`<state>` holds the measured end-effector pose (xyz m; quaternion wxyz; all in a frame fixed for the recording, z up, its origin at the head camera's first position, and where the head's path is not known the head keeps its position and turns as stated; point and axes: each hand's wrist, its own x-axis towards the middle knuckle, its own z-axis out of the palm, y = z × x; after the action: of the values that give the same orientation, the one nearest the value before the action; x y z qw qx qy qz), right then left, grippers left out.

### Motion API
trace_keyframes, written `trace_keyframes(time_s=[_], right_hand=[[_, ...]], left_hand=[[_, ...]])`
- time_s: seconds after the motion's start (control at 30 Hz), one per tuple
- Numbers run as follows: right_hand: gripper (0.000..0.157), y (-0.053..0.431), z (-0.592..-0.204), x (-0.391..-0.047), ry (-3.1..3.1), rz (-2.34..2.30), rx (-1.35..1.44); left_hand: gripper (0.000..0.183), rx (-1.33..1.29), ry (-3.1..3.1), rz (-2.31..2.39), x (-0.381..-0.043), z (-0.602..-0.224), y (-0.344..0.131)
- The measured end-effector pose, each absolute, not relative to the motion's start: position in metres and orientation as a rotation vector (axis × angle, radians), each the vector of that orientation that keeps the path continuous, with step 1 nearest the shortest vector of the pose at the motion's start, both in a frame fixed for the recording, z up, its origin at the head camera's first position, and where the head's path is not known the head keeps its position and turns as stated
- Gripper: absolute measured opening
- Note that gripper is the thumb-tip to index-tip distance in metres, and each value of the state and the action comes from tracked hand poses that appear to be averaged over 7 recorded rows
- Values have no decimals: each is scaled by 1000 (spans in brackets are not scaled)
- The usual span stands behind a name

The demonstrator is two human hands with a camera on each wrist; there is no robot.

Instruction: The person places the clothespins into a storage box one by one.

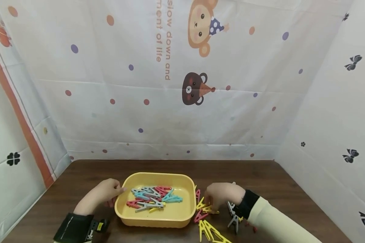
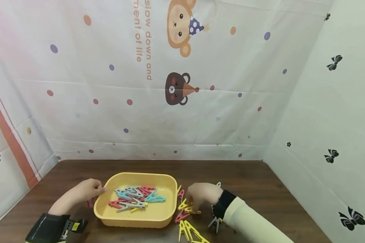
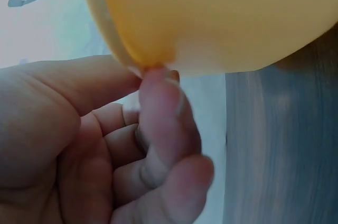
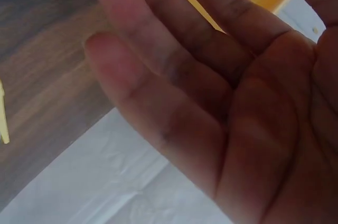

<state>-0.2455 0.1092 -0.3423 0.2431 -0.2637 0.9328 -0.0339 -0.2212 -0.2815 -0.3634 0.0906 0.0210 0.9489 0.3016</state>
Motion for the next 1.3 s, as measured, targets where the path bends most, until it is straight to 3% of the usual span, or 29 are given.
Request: trace_keyframes(time_s=[0.6,0.83,1.03,1.3], right_hand=[[21,112,-358,-238,2587,-145,-767],[21,122,-380,-251,2526,-207,-951],[20,121,-374,-241,2600,-213,-981],[35,127,-387,-247,2603,-129,-977]], left_hand=[[34,15,2869,890,-212,-363,-278],[33,3,2878,906,-211,-369,-276],[33,-26,2894,897,-211,-371,-276],[32,-18,2872,873,-207,-372,-274]])
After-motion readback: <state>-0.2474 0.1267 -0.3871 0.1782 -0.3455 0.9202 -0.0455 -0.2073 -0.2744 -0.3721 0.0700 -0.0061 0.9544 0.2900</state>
